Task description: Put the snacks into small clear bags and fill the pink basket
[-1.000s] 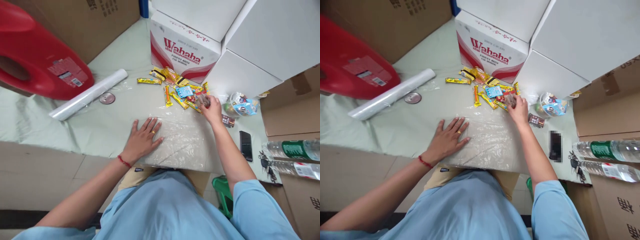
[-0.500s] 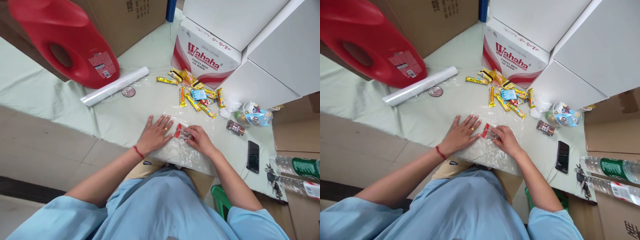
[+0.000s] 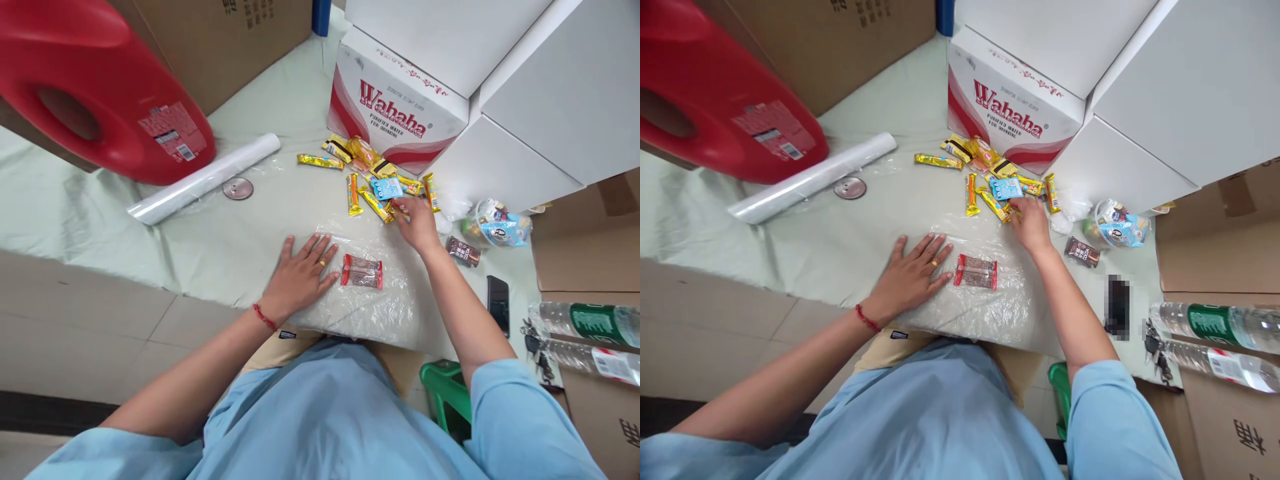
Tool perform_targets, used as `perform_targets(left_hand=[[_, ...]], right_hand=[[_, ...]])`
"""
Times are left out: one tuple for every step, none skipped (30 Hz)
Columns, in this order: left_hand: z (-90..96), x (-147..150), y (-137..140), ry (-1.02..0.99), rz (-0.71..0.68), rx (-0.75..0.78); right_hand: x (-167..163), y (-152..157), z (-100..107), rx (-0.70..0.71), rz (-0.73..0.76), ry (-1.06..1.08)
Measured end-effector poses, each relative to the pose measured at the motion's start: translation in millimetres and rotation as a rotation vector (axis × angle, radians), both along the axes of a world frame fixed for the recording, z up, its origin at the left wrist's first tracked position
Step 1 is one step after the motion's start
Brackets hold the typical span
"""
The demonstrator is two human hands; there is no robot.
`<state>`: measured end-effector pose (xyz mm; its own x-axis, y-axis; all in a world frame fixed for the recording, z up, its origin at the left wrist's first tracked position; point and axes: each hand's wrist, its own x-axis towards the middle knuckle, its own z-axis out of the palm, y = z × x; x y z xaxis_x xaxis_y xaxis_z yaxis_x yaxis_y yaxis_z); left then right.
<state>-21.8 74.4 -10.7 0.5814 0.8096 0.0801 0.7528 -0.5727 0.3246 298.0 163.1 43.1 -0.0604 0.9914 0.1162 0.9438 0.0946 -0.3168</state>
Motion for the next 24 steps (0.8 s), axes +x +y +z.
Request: perform_targets(left_hand=[[0.6, 0, 0, 0.004, -0.001, 0.0], [1.1, 0, 0, 0.008, -0.002, 0.0], [1.7, 0, 0, 0.013, -0.003, 0.0], [2.1, 0, 0, 0.017, -0.003, 0.001], [2.3, 0, 1, 0.02, -0.003, 0.001], [2.3, 0, 1, 0.021, -0.002, 0.0], [2.1, 0, 1, 0.019, 0.0, 0.0], [1.9, 0, 1, 0.014, 0.001, -0.001], [1.5, 0, 1, 0.008, 0.001, -0.003], [1.2, -1, 1, 0.001, 0.0, -0.007], [1.0, -1, 1, -0.006, -0.002, -0.01], [1.0, -1, 1, -0.012, -0.004, -0.012], [1.0, -1, 1, -0.017, -0.005, -0.014], [1.2, -1, 1, -0.022, -0.005, -0.016], [1.5, -1, 1, -0.026, -0.004, -0.018], [1.7, -1, 1, -0.03, -0.003, -0.02], [2.0, -1, 1, -0.034, -0.002, -0.022], [2.2, -1, 0, -0.038, -0.001, -0.023], [2.4, -1, 0, -0.041, -0.001, -0.022], [2.4, -1, 0, -0.043, -0.003, -0.02], [2.3, -1, 0, -0.044, -0.006, -0.016], [2.1, -1, 0, -0.046, -0.008, -0.012], [1.7, -1, 0, -0.049, -0.01, -0.007], [1.3, -1, 0, -0.053, -0.011, -0.002]], right_hand=[[0, 17, -2, 0.021, -0.006, -0.039], [-1, 31, -5, 0.022, 0.005, -0.067], [-4, 44, -9, 0.007, 0.023, -0.088], [-7, 54, -13, -0.018, 0.037, -0.103], [-10, 62, -16, -0.041, 0.042, -0.113], [-13, 68, -18, -0.054, 0.034, -0.117], [-14, 71, -19, -0.048, 0.01, -0.115], [-14, 72, -19, -0.023, -0.026, -0.104], [-12, 72, -17, 0.014, -0.069, -0.083], [-9, 70, -14, 0.06, -0.118, -0.051], [-6, 66, -10, 0.103, -0.171, -0.012], [-2, 60, -5, 0.134, -0.216, 0.036], [2, 52, 1, 0.146, -0.24, 0.093], [5, 42, 6, 0.132, -0.235, 0.162], [7, 30, 12, 0.085, -0.195, 0.239], [7, 16, 16, 0.003, -0.126, 0.318], [5, 1, 20, -0.106, -0.037, 0.388], [1, -14, 23, -0.226, 0.051, 0.445], [-5, -29, 25, -0.338, 0.127, 0.481], [-11, -43, 26, -0.423, 0.191, 0.499], [-18, -55, 26, -0.469, 0.247, 0.499], [-26, -66, 26, -0.468, 0.295, 0.481], [-33, -75, 25, -0.425, 0.33, 0.445], [-40, -83, 23, -0.345, 0.345, 0.393]])
